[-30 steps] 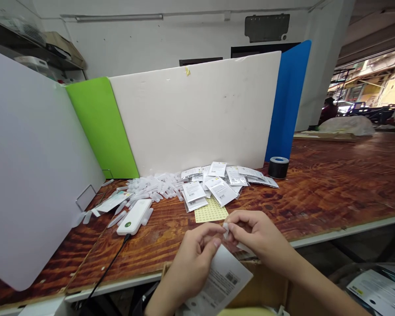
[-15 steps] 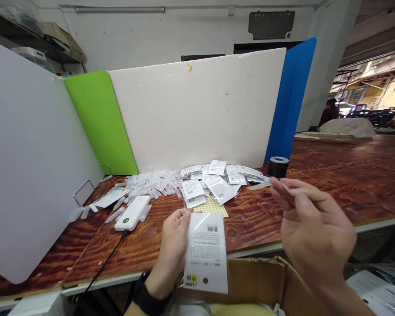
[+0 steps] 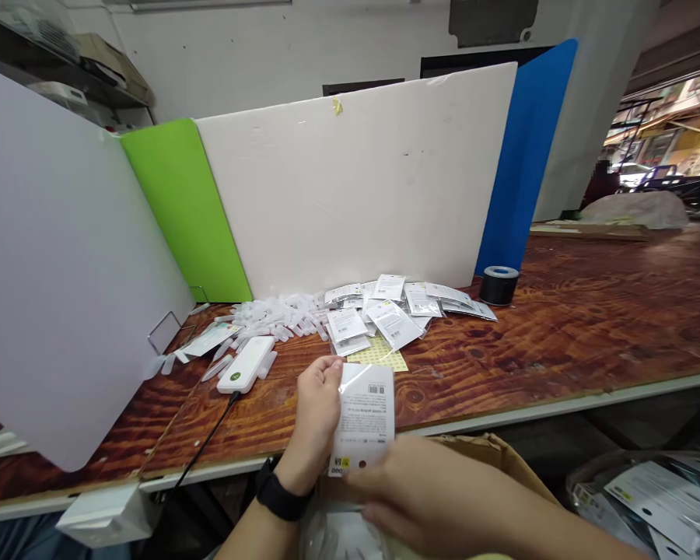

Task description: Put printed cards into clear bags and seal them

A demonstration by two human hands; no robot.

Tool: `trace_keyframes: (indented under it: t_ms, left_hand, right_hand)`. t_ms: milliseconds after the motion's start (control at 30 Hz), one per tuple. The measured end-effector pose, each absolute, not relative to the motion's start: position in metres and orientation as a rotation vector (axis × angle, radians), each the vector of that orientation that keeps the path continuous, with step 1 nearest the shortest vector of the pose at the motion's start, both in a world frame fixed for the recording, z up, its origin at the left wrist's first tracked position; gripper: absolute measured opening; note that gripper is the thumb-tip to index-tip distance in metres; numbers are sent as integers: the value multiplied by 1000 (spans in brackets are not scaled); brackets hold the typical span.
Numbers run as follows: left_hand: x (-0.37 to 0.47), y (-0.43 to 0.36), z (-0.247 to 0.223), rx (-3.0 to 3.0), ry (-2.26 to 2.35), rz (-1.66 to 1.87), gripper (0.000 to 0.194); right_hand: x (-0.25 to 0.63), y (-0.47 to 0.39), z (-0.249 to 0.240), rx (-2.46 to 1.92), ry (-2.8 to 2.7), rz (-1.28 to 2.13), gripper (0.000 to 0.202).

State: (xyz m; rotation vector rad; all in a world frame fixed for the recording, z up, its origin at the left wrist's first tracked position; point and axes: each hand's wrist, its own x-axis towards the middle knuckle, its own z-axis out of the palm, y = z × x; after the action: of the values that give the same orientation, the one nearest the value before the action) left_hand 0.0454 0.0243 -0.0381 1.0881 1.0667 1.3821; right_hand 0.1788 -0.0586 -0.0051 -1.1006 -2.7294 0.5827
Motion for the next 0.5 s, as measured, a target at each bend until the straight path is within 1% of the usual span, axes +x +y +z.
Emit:
trace_keyframes:
  t_ms: [33,133,200,300,367,433,500]
  left_hand:
    - [45,24,-38,1089,1063,1397,29]
    - [45,23,-36,1086,1041,1426,30]
    - [45,20,-35,1083,1022,1427,30]
    - [48,15,-32,1089,983,1392,30]
    - [50,11,-29,1092,951,1349,30]
    - [52,6,-25,1091,922,1312,30]
    - [52,2,-22,1072,876,1284,29]
  right_hand:
    - [185,-56,-2,-1144,-2629,586,18]
    - [201,-43,1,-1363,-2234,585,36]
    - [210,-32,-2,-1443,-1867,744,36]
    - [219,-18,-10,-1313,-1502,1130,28]
    - [221,-13,-14,-1189,-1443,1340,34]
    - [224,-11,-16,-1105,-1417,1466,41]
    - [227,-10,-16,-1047,-1360,1539,43]
